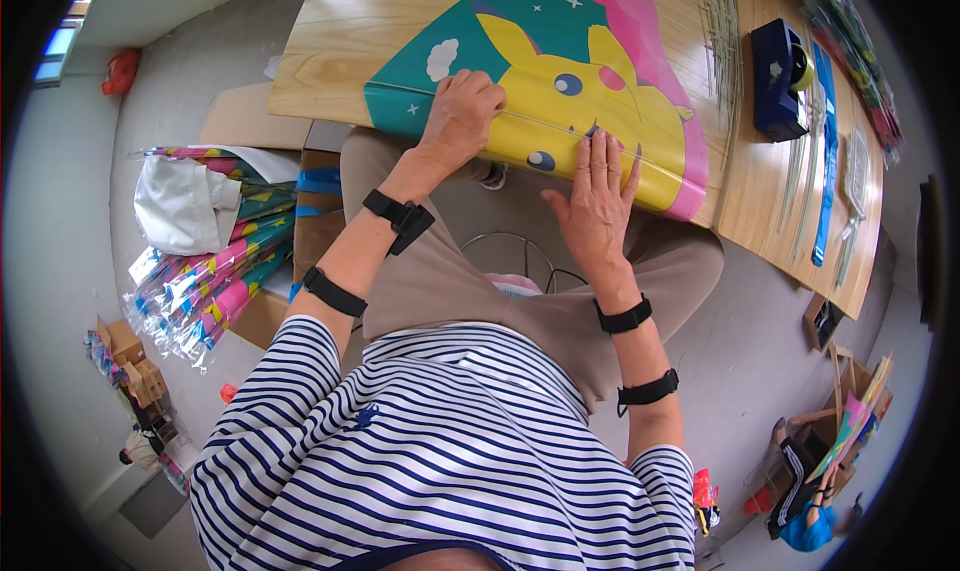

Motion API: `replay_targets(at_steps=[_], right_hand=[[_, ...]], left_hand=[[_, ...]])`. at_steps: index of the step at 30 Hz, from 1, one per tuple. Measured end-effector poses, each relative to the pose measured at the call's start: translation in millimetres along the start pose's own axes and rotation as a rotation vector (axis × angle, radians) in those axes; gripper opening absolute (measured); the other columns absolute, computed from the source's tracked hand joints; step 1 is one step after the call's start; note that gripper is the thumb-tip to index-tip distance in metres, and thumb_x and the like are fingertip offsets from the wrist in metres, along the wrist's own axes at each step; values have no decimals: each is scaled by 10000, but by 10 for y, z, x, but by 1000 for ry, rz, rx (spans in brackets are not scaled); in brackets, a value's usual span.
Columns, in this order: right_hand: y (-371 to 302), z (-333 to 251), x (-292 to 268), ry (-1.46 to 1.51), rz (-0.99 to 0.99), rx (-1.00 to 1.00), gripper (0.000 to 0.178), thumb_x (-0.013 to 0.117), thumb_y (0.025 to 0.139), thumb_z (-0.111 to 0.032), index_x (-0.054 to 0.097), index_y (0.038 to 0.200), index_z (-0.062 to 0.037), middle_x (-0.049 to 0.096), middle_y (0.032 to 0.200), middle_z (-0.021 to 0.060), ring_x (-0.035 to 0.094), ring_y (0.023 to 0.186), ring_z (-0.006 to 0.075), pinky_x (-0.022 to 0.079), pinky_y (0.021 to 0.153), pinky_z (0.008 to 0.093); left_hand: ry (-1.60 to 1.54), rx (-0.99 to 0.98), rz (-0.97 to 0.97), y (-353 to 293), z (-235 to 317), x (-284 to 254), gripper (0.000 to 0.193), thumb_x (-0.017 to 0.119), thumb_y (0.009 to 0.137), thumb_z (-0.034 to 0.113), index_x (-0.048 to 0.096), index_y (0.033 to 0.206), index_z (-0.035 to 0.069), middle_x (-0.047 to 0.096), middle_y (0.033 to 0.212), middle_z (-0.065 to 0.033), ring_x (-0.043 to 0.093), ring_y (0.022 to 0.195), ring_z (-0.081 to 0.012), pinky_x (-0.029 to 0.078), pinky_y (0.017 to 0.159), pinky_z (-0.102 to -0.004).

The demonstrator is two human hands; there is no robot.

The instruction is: Assembling a character-themed kite by attaching support rods and securing them with tape.

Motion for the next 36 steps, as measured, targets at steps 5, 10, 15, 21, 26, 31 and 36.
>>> replay_targets(at_steps=[5, 10, 15, 21, 26, 31, 36], right_hand=[[18, -20, -7, 1, 20, -21, 878, 773, 715, -369, 397, 1408, 17, 328, 1516, 175, 262, 1431, 311, 90, 1165, 563], [28, -10, -31, -11, 10, -22, 862, 778, 705, -347, 412, 1391, 26, 350, 1508, 165, 261, 1427, 315, 75, 1182, 541], [-5, -13, 17, 0, -2, -26, 858, 764, 733, -332, 380, 1419, 13, 307, 1534, 155, 229, 1444, 305, 76, 1182, 534], [5, -17, 33, -9, -15, -30, 848, 754, 750, -324, 369, 1427, 12, 289, 1543, 154, 218, 1449, 303, 76, 1182, 529], [14, -26, 17, -9, -21, -27, 859, 766, 738, -307, 366, 1427, 14, 292, 1542, 153, 226, 1446, 302, 77, 1182, 531], [11, 6, 42, -6, -18, -18, 873, 782, 716, -301, 373, 1422, 10, 304, 1535, 152, 240, 1441, 303, 84, 1181, 532], [8, 12, 65, -12, 6, -14, 891, 789, 702, -321, 376, 1425, -2, 312, 1532, 147, 242, 1441, 304, 96, 1176, 538]], left_hand=[[-24, -15, 5, -8, -43, -5, 50, 576, 782, 55, 602, 790, 97, 530, 823, -56, 524, 874, -272, 405, 785, -390], [30, 16, 7, -8, -28, 17, 43, 568, 799, 80, 606, 799, 100, 533, 822, -52, 530, 855, -256, 401, 773, -378], [51, -2, 57, -52, -13, -9, 57, 563, 799, 68, 609, 788, 100, 522, 824, -46, 520, 859, -249, 398, 781, -372], [57, -2, 32, -62, -7, -11, 114, 585, 716, 2, 597, 795, 83, 531, 835, -71, 521, 859, -274, 409, 772, -388], [61, -18, 26, -57, -27, -7, 62, 579, 783, 49, 612, 799, 99, 521, 831, -44, 521, 853, -242, 400, 786, -360], [48, -20, 15, -52, -24, 5, 62, 576, 784, 50, 610, 802, 100, 530, 835, -44, 528, 863, -245, 401, 784, -362], [20, -4, 27, -60, -31, -18, 54, 576, 788, 59, 608, 809, 98, 536, 826, -47, 535, 859, -256, 401, 786, -374]])
Point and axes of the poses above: each hand's wrist, its own y-axis towards the middle knuckle, its own x-axis out of the palm, z = x × y, the point moved 7 cm from there along y, towards the middle knuckle
